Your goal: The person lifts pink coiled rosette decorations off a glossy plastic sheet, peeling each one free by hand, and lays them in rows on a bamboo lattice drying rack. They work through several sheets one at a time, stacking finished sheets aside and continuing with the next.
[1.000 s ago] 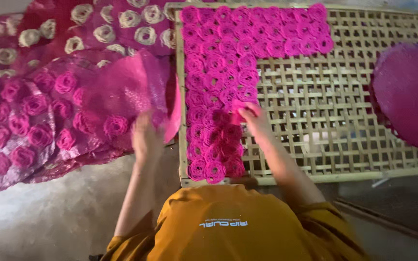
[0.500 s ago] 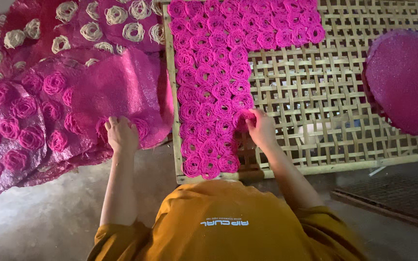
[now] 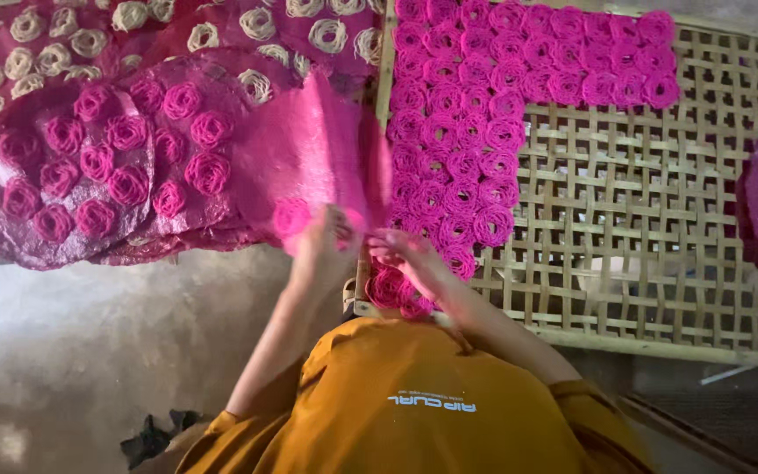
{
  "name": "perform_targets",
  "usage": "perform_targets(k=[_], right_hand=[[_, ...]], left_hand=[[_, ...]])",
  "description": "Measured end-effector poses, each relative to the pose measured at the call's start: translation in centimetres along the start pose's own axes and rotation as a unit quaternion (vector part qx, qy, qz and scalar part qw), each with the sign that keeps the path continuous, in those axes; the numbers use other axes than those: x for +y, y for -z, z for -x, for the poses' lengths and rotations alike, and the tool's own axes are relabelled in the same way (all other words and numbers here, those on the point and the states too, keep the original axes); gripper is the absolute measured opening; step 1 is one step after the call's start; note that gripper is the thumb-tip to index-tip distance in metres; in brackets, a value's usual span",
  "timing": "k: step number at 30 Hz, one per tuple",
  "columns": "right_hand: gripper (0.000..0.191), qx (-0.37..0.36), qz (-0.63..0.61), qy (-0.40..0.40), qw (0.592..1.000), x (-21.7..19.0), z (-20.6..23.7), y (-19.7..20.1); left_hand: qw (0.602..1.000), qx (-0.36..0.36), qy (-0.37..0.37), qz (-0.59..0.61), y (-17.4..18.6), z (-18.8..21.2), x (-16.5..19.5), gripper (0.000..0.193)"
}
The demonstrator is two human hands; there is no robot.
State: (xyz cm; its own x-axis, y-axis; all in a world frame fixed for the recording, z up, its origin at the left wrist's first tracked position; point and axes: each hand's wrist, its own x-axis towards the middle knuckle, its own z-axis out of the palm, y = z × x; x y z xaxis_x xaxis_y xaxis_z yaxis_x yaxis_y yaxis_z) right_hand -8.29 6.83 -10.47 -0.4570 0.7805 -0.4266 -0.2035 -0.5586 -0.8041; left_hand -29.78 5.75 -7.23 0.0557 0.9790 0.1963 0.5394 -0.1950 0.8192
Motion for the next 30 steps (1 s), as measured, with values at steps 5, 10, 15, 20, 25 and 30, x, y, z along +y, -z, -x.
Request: perform_targets(k=[5,10,15,20,25,30], right_hand=[[0.033,0.072,-0.042,0.054,0.995,-0.5,0.2,2.1],[0.030,0.248,0.097,0.168,0.949,-0.8,6.1,11.3],[0.030,0.233,-0.008,0.102,0.967,1.2,10.9,16.3],[0.032,0.293,0.354,0.123,0.880,2.7,11.4,15.1],[0.033,0.340,0.614,0.212,0.680,1.1,12.4,12.9],[0.042,0.330,0.602,0.288,0.668,-2.4,11.7,8.7]], left_hand=[[0.993,0.038,-0.053,-0.103,-1.6,4.1,2.4,0.048],[0.879,0.470,0.061,0.050,-1.4,3.6,-7.6,0.076],[0.668,0.298,0.461,0.502,-3.8,6.2,-13.9,0.054],[0.747,0.279,0.379,0.471,-3.5,7.6,-13.6,0.037],[0.750,0.351,0.256,0.499,-1.7,7.4,-9.5,0.030],[0.849,0.315,0.080,0.416,-1.2,5.8,-7.3,0.006]])
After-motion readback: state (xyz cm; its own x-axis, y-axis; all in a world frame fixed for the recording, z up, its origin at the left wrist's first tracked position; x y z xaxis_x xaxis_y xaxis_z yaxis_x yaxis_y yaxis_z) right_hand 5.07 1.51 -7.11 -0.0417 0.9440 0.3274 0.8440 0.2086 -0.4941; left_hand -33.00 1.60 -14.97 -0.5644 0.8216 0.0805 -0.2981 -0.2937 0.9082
